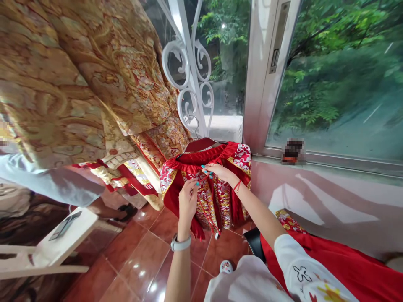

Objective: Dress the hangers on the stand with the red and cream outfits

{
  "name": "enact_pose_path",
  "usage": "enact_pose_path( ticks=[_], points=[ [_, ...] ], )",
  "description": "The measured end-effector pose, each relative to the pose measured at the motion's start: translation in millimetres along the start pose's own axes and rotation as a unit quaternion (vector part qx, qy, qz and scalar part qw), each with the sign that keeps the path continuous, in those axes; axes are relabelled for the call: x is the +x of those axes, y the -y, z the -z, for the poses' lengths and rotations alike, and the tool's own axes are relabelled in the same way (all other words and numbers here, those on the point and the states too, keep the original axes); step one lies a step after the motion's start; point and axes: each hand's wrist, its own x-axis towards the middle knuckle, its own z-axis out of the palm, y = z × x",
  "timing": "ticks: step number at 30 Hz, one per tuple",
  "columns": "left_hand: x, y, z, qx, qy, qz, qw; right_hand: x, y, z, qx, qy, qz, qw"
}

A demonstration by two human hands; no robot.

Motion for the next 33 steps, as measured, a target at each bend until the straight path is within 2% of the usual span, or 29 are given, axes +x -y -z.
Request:
enact_pose_path(
  ticks=[4, 9, 13, 16, 19, 22, 26, 29, 31, 33],
  points=[
    [-2.0, 12.1, -11.8, 0.003, 0.01, 0.023, 1.0, -2.6, 2.1, 0.2, 0.018, -0.008, -0.042, 0.999],
    [-16.5, 8.1, -54.7, 0.092, -0.044, -0.007, 0.995, -1.9, -1.1, -4.3, 0.022, -0.021, -0.001, 1.0],
    [-18.1, -1.7, -92.6, 0.038, -0.043, 0.032, 0.998, -2.0, -4.0, -7.7, 0.003, -0.034, 0.031, 0.999],
    [-12.2, -3.9, -104.1, -0.005, -0.067, 0.072, 0.995, -3.3, -4.8, -6.8, -0.016, -0.036, 0.025, 0.999],
    [-6.7, -1.3, -94.1, -0.045, -0.048, 0.086, 0.994, -4.8, -4.8, -2.0, -0.031, -0.038, 0.02, 0.999],
    [1.6, 5.9, -69.6, -0.072, -0.019, 0.065, 0.995, -7.2, -2.8, 5.7, -0.048, -0.019, 0.031, 0.998],
    [22.1, 17.1, -41.2, -0.108, 0.037, 0.068, 0.991, -15.0, 5.2, 15.5, -0.095, 0.068, 0.037, 0.992],
    [31.6, 17.2, -35.8, -0.116, 0.061, 0.076, 0.988, -24.9, 9.6, 18.2, -0.096, 0.125, 0.037, 0.987],
    [29.2, 11.2, -38.2, -0.084, 0.04, 0.078, 0.993, -32.1, 8.3, 17.1, -0.059, 0.124, 0.028, 0.99],
    [22.1, 1.3, -41.1, -0.014, -0.034, 0.051, 0.998, -38.3, 4.0, 14.8, -0.006, 0.095, 0.006, 0.995]
  ],
)
